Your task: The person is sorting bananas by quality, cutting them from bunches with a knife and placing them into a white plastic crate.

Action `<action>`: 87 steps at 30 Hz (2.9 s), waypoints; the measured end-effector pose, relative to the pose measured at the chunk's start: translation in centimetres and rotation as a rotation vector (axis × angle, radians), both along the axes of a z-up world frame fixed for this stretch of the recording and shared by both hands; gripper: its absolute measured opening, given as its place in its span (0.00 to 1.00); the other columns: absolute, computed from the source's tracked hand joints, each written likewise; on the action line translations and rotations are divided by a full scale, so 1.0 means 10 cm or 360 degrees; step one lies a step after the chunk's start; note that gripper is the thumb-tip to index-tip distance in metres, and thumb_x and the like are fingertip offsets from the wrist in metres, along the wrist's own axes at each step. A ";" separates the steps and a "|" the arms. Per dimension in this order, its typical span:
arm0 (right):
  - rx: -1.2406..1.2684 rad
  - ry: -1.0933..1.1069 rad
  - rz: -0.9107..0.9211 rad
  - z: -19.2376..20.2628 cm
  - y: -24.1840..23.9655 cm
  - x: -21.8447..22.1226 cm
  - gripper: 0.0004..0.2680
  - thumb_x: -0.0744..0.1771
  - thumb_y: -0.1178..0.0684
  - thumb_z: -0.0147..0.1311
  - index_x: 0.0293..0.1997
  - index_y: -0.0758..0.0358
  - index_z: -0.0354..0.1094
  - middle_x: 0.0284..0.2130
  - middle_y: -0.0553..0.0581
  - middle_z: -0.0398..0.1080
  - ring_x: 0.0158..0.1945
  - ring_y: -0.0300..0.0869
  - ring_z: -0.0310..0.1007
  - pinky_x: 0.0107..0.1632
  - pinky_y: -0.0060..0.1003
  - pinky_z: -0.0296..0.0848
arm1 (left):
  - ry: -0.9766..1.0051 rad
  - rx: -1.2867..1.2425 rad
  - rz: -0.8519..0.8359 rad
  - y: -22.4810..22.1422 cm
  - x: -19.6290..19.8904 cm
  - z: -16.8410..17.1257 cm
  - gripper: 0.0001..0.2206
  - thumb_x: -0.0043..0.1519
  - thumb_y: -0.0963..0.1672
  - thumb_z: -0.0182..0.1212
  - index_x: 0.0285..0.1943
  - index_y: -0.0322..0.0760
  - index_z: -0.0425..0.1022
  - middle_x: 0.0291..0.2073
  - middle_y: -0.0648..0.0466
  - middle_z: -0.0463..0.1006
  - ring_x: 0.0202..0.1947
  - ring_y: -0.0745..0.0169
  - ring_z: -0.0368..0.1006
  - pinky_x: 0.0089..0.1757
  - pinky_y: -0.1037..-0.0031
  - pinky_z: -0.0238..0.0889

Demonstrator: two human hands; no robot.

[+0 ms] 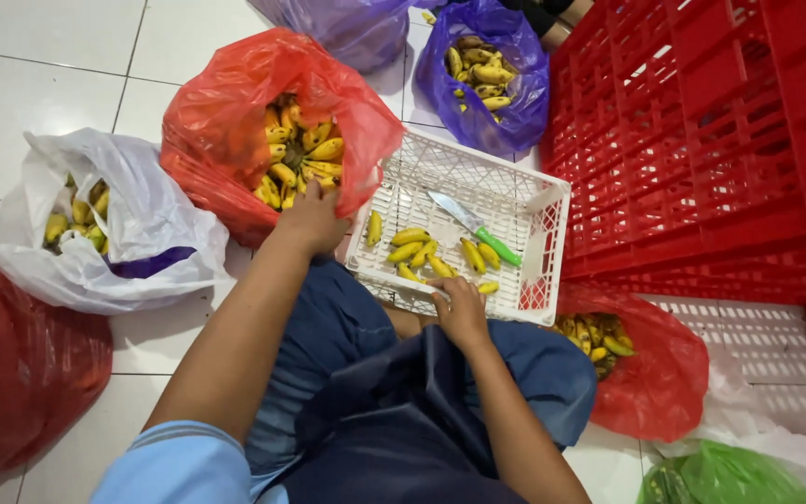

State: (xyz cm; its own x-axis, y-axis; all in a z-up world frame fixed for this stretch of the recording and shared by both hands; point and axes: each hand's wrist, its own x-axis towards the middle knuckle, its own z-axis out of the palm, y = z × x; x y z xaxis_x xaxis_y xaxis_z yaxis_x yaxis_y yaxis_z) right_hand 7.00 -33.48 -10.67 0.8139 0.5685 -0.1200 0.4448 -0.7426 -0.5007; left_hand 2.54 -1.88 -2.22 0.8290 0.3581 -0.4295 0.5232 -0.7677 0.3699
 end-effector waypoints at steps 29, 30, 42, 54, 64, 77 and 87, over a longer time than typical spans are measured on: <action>-0.0164 -0.0447 0.0131 0.02 0.07 -0.15 0.12 0.66 0.49 0.53 0.54 0.40 0.65 0.40 0.45 0.67 0.51 0.44 0.67 0.55 0.44 0.61 | -0.0027 0.0976 0.0270 1.66 -0.26 -0.42 0.23 0.62 0.45 0.60 0.66 0.41 0.64 0.58 0.45 0.68 0.54 0.41 0.70 0.43 0.53 0.71; -0.0176 -0.0456 0.0129 0.03 0.07 -0.16 0.12 0.66 0.49 0.53 0.54 0.40 0.65 0.41 0.45 0.67 0.51 0.44 0.67 0.55 0.44 0.61 | -0.0100 0.1032 0.0161 1.62 -0.25 -0.46 0.17 0.62 0.44 0.58 0.61 0.40 0.68 0.55 0.46 0.72 0.55 0.44 0.68 0.46 0.55 0.67; -0.0186 -0.0459 0.0114 -0.04 0.07 -0.14 0.12 0.66 0.49 0.53 0.55 0.41 0.65 0.41 0.45 0.68 0.51 0.44 0.67 0.55 0.44 0.60 | -0.0396 0.0910 0.0176 1.50 -0.25 -0.62 0.21 0.61 0.49 0.63 0.58 0.38 0.61 0.47 0.45 0.77 0.52 0.45 0.69 0.50 0.57 0.62; -0.0177 -0.0490 0.0106 0.00 0.10 -0.14 0.11 0.65 0.50 0.53 0.53 0.42 0.65 0.41 0.45 0.68 0.51 0.43 0.67 0.55 0.44 0.60 | -0.1719 -0.2002 0.1287 1.27 -0.27 -0.31 0.12 0.69 0.38 0.46 0.58 0.46 0.61 0.46 0.52 0.74 0.39 0.64 0.78 0.41 0.74 0.79; -0.0117 -0.0405 0.0059 0.06 0.12 -0.16 0.11 0.65 0.52 0.55 0.53 0.44 0.66 0.42 0.47 0.69 0.53 0.45 0.67 0.59 0.45 0.58 | -0.1465 -0.2791 0.0804 0.24 -0.08 0.17 0.13 0.66 0.42 0.54 0.60 0.42 0.65 0.55 0.46 0.78 0.47 0.57 0.80 0.44 0.67 0.78; 0.1350 0.0813 -0.0392 0.41 0.06 -0.11 0.15 0.70 0.47 0.51 0.63 0.58 0.65 0.54 0.64 0.70 0.54 0.48 0.72 0.57 0.41 0.71 | -0.0866 -0.2526 0.0364 -0.92 -0.04 -0.12 0.18 0.62 0.39 0.56 0.62 0.45 0.63 0.57 0.55 0.67 0.54 0.60 0.68 0.53 0.64 0.71; 0.1032 0.0389 -0.0873 0.46 -0.68 -0.15 0.15 0.64 0.48 0.63 0.56 0.53 0.71 0.44 0.60 0.76 0.45 0.47 0.76 0.48 0.39 0.75 | -0.0467 -0.1786 -0.0038 -0.99 -0.09 -0.28 0.26 0.61 0.38 0.56 0.71 0.37 0.59 0.51 0.45 0.68 0.56 0.53 0.65 0.52 0.61 0.67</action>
